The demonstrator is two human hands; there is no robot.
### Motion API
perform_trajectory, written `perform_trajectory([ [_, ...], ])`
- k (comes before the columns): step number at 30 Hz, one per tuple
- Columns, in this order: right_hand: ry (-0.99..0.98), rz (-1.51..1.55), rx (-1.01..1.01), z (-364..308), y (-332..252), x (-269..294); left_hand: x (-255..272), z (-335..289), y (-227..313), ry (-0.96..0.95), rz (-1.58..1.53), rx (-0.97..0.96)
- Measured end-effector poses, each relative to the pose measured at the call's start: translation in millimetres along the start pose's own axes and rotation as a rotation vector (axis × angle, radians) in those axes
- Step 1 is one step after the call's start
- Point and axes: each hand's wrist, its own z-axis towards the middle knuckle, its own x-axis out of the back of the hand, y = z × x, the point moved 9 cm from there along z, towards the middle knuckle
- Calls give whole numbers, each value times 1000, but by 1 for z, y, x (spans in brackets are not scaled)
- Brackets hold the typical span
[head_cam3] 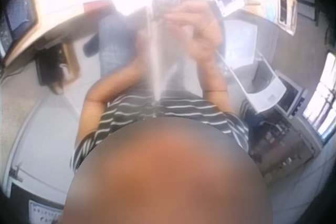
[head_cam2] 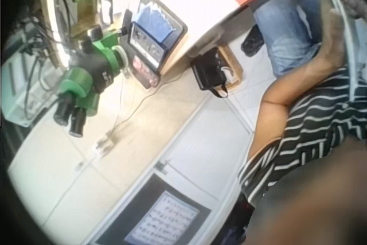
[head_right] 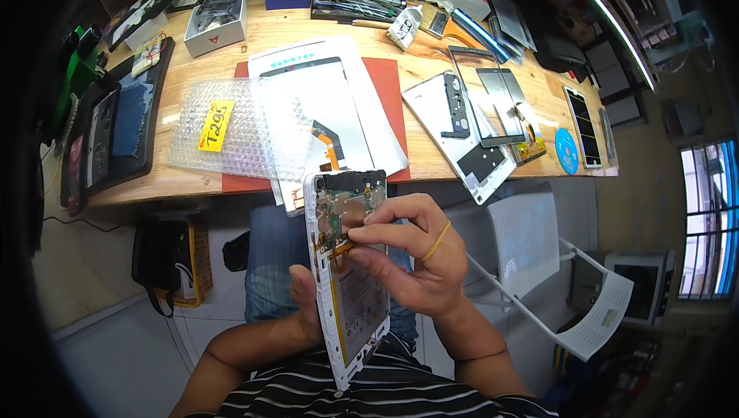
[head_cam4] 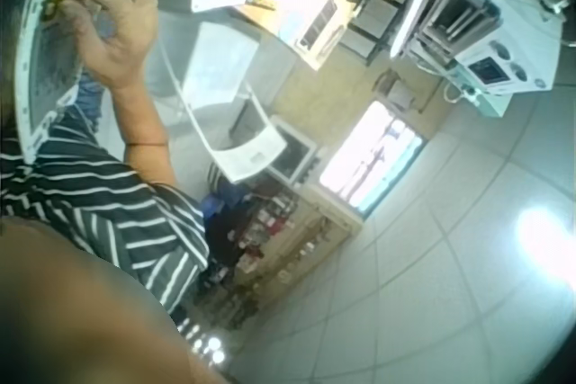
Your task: The person sits on the floor and handles multiple tablet components, including screens and internal frames. They pick up and place down screen assemblies, compare parts, and manipulate ribbon cables and chassis pieces on a cluttered workbench.
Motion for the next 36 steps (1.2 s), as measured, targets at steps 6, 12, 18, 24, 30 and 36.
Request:
perform_trajectory([
  [6, -55, 12, -116, -1, 6, -3, -10, -1, 9, -44, -121, -82],
  [12, -69, -33, 0, 3, -4, -7, -9, -3, 13, -52, -127, -93],
  [18, -64, -82, 30, 0, -8, -6, -9, -7, 4, -67, -172, -60],
  [24, 30, 9, 39, -3, -6, -3, -17, -1, 14, -83, -174, -199],
  [30, 102, 29, 83, -9, -2, 0, -18, -2, 18, -51, -46, -218],
  [36, 172, -75, 150, -16, -7, 3, -15, -2, 18, -8, 16, -215],
])
